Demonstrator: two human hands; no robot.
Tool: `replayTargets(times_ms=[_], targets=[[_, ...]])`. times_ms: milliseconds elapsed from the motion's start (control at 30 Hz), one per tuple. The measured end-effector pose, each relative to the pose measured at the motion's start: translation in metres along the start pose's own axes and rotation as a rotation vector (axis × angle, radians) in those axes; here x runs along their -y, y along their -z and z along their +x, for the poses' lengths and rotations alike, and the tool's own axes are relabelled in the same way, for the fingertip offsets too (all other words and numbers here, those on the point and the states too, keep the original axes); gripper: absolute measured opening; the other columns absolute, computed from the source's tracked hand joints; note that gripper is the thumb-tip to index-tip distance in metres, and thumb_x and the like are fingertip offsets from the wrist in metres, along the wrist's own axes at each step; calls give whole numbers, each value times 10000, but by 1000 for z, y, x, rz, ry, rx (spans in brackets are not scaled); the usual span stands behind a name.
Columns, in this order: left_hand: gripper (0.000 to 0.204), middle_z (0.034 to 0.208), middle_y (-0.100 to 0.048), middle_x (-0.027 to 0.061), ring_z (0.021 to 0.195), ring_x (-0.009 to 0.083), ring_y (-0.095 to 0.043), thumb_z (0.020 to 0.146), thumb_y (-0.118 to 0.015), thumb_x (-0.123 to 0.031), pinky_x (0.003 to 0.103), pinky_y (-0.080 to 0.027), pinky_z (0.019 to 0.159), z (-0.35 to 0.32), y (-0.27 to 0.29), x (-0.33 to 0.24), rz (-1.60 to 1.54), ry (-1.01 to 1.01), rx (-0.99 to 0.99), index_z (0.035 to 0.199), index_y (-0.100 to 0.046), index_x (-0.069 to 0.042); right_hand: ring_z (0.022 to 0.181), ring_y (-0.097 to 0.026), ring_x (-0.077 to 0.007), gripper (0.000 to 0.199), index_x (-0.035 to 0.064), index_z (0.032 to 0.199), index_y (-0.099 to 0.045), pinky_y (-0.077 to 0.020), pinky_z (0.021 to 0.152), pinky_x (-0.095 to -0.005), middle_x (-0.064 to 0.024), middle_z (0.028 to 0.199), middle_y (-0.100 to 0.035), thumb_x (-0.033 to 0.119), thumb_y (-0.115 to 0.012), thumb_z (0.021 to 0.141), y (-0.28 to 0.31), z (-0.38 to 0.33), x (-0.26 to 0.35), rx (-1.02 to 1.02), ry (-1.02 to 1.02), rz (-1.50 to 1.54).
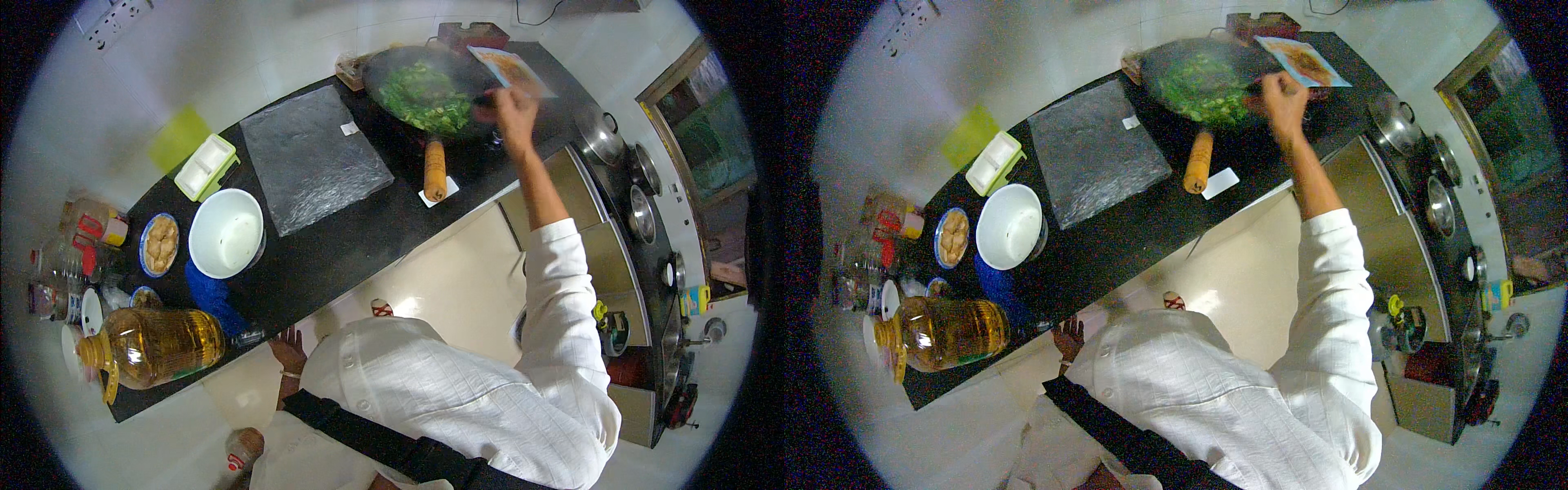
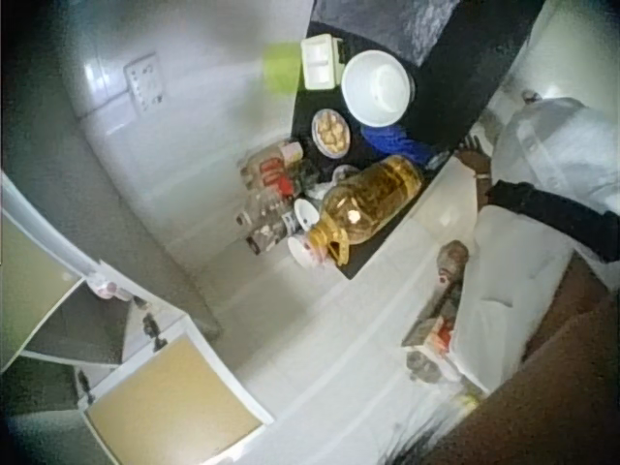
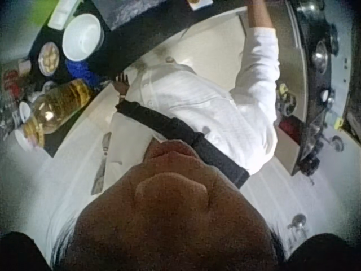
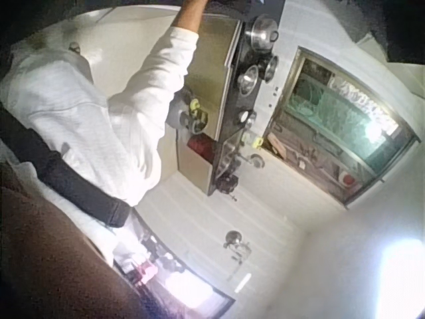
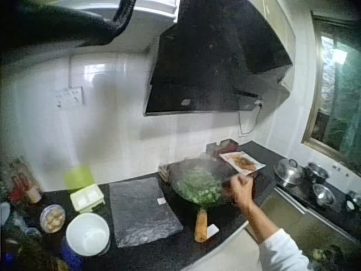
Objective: The person transfers chopped green vegetables from a bowl into a wok on a stove and stirs them with a spatula. They add cooking oil from a large bottle and continue to stir-fry the vegetables, occasionally adding seasoning from a container.
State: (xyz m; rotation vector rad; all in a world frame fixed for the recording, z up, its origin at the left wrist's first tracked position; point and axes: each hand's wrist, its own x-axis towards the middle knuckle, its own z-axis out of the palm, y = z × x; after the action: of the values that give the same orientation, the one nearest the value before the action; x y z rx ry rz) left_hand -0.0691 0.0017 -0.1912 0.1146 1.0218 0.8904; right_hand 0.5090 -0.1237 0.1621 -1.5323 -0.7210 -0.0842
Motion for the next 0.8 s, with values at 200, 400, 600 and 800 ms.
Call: replayTargets(times_ms=[200,400,600,800], targets=[[486,1195,-526,94,1140,249,-464,864,-432,-472,460,-376,961,0,6,1,-56,74,-32,1185,-490,-113,553,-530,-84,151,0,734,-521,-474,453,-268,-49,630,-547,106,-515,842,-17,-77,13,-5,-64,-41],[461,1120,-501,88,1047,250,-496,861,-438,-470,451,-399,930,0,-16,4,-42,53,31,1163,-457,-122,536,-577,-143,185,-27,744,-552,-499,475,-266,-78,670,-566,127,-509,839,0,-28,2,-67,-39,-49],[457,1056,-503,81,1004,253,-514,857,-436,-487,446,-416,906,10,1,8,-24,54,78,1142,-442,-130,521,-608,-174,224,-41,791,-572,-514,477,-263,-123,761,-611,148,-477,865,-16,-60,42,79,-65,-16],[448,1048,-516,81,1031,250,-502,856,-425,-489,448,-418,905,20,1,14,31,48,79,1118,-454,-127,539,-565,-118,194,-36,774,-543,-491,482,-242,-56,682,-554,129,-492,861,2,-43,-42,36,64,-239]])
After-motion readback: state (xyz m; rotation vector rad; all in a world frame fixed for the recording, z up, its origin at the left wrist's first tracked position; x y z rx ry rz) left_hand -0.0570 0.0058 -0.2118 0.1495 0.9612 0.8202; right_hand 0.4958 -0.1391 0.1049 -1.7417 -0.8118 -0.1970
